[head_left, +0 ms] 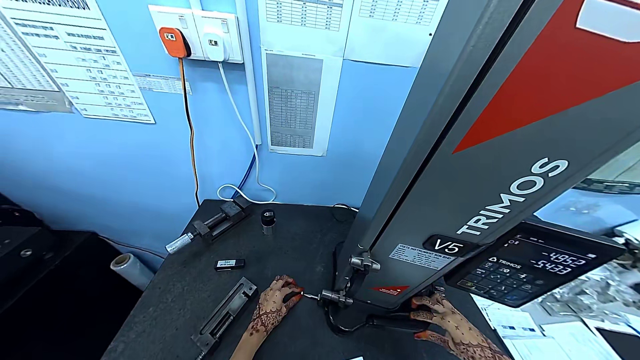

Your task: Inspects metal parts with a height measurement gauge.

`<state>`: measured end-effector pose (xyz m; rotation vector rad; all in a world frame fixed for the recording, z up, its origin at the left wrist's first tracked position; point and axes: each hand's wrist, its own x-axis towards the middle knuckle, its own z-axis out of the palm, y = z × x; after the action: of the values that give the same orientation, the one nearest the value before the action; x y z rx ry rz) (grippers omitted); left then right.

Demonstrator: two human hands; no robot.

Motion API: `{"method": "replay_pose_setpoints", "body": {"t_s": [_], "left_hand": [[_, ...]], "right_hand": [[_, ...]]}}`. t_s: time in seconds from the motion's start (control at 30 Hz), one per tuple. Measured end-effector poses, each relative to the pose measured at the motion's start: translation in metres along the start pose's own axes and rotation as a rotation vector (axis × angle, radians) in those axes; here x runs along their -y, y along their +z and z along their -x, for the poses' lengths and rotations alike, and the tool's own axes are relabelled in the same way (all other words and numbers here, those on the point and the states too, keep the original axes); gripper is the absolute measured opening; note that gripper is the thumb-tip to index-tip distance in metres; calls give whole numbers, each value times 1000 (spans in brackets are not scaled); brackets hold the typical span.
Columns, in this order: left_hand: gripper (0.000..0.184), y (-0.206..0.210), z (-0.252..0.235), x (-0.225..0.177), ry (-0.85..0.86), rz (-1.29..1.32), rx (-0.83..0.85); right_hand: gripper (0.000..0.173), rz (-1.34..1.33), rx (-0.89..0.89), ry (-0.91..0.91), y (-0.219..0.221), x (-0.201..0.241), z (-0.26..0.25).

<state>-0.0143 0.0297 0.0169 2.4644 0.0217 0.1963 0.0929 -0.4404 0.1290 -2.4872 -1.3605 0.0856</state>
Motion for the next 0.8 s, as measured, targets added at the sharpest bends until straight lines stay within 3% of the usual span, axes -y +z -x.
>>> {"method": "replay_pose_setpoints", "body": {"t_s": [0.7,0.8], "left_hand": [[35,2,0,1,10,-5,-19],[36,0,-1,0,-6,3,0]], "right_hand": [[37,-3,2,8,0,5,0],[45,-58,-99,88,-3,9,2]]}}
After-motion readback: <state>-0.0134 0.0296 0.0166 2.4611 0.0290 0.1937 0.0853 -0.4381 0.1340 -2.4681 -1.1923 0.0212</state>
